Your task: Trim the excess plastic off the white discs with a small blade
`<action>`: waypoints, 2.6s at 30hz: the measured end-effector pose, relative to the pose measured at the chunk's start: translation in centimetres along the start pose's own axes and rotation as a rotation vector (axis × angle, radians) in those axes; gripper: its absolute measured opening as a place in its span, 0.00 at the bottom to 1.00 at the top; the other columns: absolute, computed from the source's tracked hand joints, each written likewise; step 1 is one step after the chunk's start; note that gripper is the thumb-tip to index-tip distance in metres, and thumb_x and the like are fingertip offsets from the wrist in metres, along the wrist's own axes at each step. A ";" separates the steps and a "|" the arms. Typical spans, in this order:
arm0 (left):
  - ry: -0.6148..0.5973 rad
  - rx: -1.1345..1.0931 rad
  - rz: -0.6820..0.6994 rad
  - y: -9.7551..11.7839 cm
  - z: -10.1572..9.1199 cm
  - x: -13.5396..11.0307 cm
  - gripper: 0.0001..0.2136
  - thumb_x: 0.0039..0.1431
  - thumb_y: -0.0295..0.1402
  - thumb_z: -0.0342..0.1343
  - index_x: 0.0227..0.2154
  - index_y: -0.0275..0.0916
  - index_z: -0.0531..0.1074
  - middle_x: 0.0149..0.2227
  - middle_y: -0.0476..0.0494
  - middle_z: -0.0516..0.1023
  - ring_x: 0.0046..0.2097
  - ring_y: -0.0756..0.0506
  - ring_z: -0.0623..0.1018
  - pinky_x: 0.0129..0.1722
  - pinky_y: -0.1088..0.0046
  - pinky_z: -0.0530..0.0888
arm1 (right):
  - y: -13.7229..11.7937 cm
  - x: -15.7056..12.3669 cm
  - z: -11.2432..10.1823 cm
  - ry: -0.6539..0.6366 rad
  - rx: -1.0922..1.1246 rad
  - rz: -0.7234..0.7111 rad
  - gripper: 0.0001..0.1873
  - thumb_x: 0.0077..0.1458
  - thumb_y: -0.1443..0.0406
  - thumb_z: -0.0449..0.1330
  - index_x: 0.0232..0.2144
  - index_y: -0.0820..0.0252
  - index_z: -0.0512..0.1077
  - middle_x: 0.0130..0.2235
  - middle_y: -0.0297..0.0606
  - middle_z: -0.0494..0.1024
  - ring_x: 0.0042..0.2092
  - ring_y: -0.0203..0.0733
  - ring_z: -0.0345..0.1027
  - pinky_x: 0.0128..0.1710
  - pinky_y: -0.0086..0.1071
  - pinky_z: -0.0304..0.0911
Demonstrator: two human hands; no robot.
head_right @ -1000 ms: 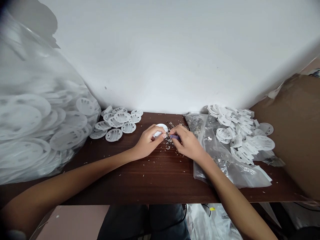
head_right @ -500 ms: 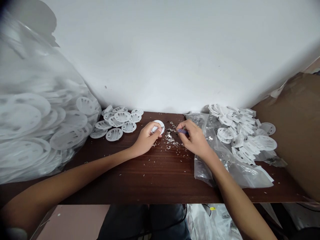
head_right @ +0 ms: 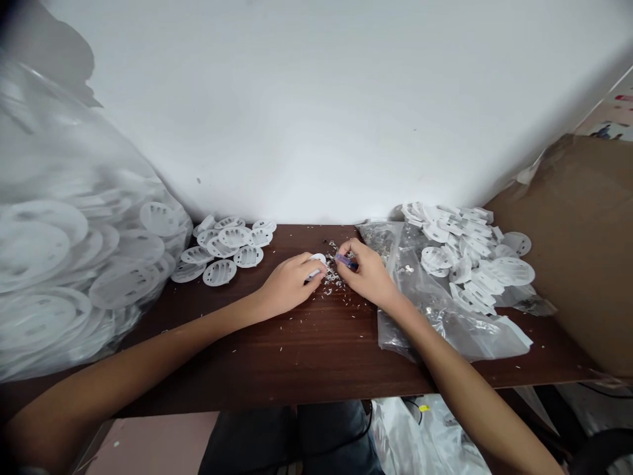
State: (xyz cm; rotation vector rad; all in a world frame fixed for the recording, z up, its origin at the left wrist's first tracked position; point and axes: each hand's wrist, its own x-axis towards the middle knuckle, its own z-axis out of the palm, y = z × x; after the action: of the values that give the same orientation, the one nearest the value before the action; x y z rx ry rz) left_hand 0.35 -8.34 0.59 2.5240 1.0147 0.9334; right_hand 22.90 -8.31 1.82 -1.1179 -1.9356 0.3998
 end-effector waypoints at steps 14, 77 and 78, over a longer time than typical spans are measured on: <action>0.047 -0.223 -0.116 -1.7 -0.1 0.9 0.16 0.63 0.24 0.54 0.52 0.45 0.71 0.50 0.45 0.79 0.50 0.43 0.78 0.51 0.62 0.74 | 0.6 0.6 0.0 0.003 0.214 0.153 0.09 0.64 0.58 0.62 0.42 0.53 0.78 0.44 0.38 0.82 0.45 0.45 0.75 0.47 0.40 0.69; 0.255 0.211 0.600 -2.5 -0.5 -0.1 0.13 0.66 0.23 0.56 0.52 0.38 0.66 0.45 0.39 0.80 0.50 0.44 0.83 0.49 0.65 0.84 | -0.4 0.0 1.7 -0.132 0.518 0.326 0.17 0.55 0.52 0.69 0.38 0.58 0.79 0.38 0.38 0.79 0.39 0.41 0.70 0.42 0.36 0.65; 0.255 0.209 0.605 -2.5 -0.5 -0.1 0.13 0.66 0.23 0.56 0.52 0.38 0.66 0.46 0.39 0.80 0.50 0.44 0.83 0.49 0.65 0.84 | -0.4 0.0 1.7 -0.138 0.528 0.329 0.17 0.54 0.52 0.70 0.39 0.58 0.78 0.38 0.38 0.78 0.39 0.41 0.69 0.42 0.35 0.65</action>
State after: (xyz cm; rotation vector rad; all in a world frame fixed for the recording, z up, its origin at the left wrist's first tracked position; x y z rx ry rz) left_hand -1.35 -6.60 -0.23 3.0166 0.4066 1.3968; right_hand 21.33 -8.35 1.07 -1.0653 -1.6137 1.1202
